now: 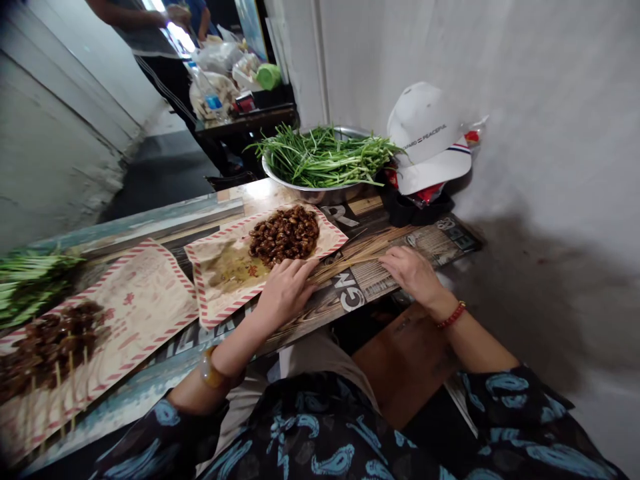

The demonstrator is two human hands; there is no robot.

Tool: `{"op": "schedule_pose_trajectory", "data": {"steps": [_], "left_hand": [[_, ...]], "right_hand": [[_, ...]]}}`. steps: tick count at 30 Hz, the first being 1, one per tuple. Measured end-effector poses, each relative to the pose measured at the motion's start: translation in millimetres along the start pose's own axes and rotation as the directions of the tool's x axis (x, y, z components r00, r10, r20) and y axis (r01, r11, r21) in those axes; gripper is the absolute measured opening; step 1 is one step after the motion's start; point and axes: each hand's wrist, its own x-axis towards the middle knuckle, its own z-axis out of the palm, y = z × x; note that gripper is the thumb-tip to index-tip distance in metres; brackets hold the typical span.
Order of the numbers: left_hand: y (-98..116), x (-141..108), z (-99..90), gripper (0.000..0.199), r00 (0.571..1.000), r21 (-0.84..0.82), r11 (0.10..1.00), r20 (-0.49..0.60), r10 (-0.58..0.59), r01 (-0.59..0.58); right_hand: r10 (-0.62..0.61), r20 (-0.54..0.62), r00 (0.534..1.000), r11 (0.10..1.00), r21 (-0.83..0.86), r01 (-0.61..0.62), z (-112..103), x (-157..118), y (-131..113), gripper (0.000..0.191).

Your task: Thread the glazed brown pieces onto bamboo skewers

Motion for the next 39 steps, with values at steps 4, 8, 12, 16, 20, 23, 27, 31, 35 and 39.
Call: {"op": "schedule_pose_trajectory", "data": {"steps": [4,8,12,16,20,23,27,31,35,39], "left_hand": [[6,6,1.7,0.044,1.000,-0.020,0.999,0.005,0.026,-0.026],[3,7,3.9,0.044,0.999,-0.073,0.997,-0.033,0.009,-0.011],[-14,3,3.0,0.039,0.980,-0.192,0.980,-0.179,-0.082,0.047],[-40,-4,-4.9,0.033,0.893,-0.388,0.914,-0.359,-0.271,0.122],[-65,-13,-13.3,0.033,0.800,-0.529,0.826,-0.401,-0.446,0.196],[-80,-16,-15.9,0.033,0.761,-0.560,0.793,-0.400,-0.512,0.239],[-86,-11,-15.7,0.034,0.719,-0.583,0.774,-0.425,-0.550,0.247],[-78,-4,-13.4,0.034,0.779,-0.601,0.782,-0.406,-0.477,0.165],[-74,-5,-6.5,0.033,0.781,-0.611,0.779,-0.415,-0.466,0.139],[-74,-10,1.0,0.032,0.797,-0.626,0.771,-0.404,-0.450,0.118]], "right_hand": [[-0.006,0.014,1.000,0.998,-0.069,0.007,3,7,-3,0.022],[-0.085,0.105,0.991,0.985,-0.144,0.100,0,14,0,0.023],[-0.147,0.162,0.976,0.965,-0.191,0.177,1,10,4,0.020],[-0.197,0.199,0.960,0.956,-0.180,0.233,2,7,7,0.020],[-0.239,0.278,0.930,0.961,-0.070,0.268,-7,15,7,0.021],[-0.265,0.381,0.886,0.947,-0.071,0.313,-13,26,0,0.024],[-0.288,0.401,0.869,0.913,-0.159,0.376,-14,36,-18,0.020],[-0.248,0.312,0.917,0.914,-0.237,0.328,-17,45,-35,0.022],[-0.239,0.257,0.936,0.953,-0.121,0.276,-25,51,-38,0.020],[-0.280,0.371,0.885,0.957,0.032,0.290,-22,53,-35,0.009]]}}
